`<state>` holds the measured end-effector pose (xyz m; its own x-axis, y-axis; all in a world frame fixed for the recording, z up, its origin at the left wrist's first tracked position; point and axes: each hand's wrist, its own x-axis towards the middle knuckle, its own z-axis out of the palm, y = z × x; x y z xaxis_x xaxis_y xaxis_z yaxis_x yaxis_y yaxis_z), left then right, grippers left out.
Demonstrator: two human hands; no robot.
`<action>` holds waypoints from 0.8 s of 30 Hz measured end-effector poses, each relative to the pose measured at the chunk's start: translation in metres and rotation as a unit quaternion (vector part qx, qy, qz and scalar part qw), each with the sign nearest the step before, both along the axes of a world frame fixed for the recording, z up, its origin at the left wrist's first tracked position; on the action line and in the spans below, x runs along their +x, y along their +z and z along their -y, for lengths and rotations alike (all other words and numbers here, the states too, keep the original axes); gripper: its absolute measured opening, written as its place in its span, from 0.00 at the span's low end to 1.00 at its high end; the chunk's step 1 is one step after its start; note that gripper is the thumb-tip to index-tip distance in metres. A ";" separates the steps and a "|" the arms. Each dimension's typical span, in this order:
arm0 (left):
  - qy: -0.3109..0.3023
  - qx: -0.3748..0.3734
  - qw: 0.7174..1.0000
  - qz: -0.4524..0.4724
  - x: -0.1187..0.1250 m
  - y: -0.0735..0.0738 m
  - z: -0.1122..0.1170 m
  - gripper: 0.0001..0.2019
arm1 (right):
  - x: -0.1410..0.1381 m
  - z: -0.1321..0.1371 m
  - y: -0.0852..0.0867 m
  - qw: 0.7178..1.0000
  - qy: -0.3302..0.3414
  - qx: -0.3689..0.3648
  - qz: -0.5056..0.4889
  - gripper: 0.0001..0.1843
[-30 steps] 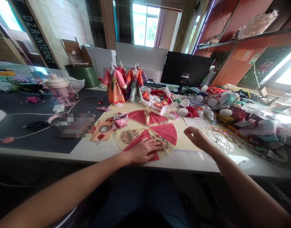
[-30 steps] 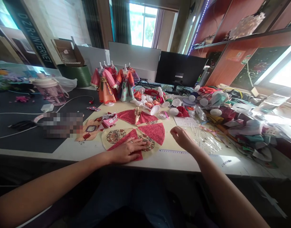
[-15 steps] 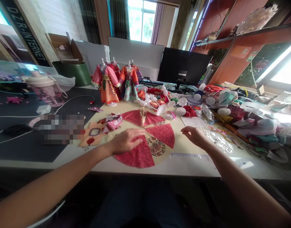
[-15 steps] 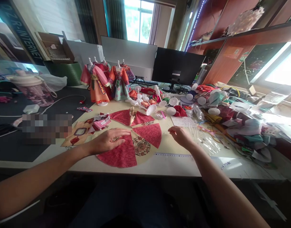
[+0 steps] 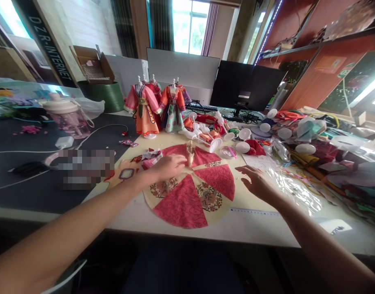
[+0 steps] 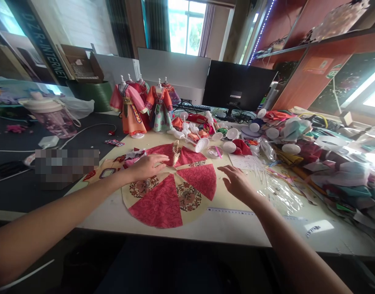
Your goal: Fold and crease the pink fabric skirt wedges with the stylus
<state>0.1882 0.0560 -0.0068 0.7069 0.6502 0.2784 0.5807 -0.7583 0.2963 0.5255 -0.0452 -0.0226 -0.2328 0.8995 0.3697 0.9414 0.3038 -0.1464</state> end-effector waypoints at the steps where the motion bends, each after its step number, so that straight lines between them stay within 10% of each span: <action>1: -0.004 -0.001 1.000 -0.021 0.003 -0.001 -0.004 0.16 | -0.011 -0.001 0.001 1.000 0.017 -0.004 0.000 0.17; 8: 0.015 -0.019 0.994 -0.108 0.017 -0.014 -0.033 0.23 | -0.086 -0.023 0.003 0.993 0.101 -0.051 0.045 0.17; 18: 0.115 0.069 0.991 -0.019 0.006 -0.018 -0.045 0.18 | -0.090 -0.062 -0.001 0.998 0.052 0.016 0.030 0.15; 24: -0.079 0.106 0.991 0.019 0.001 -0.018 -0.027 0.11 | -0.095 -0.038 -0.002 0.990 0.133 -0.022 0.046 0.10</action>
<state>0.1893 0.0832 -0.0245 0.7820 0.4561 0.4248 0.4406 -0.8866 0.1407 0.4307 -0.0070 -0.0251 -0.4948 0.8164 0.2978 0.8389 0.5381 -0.0815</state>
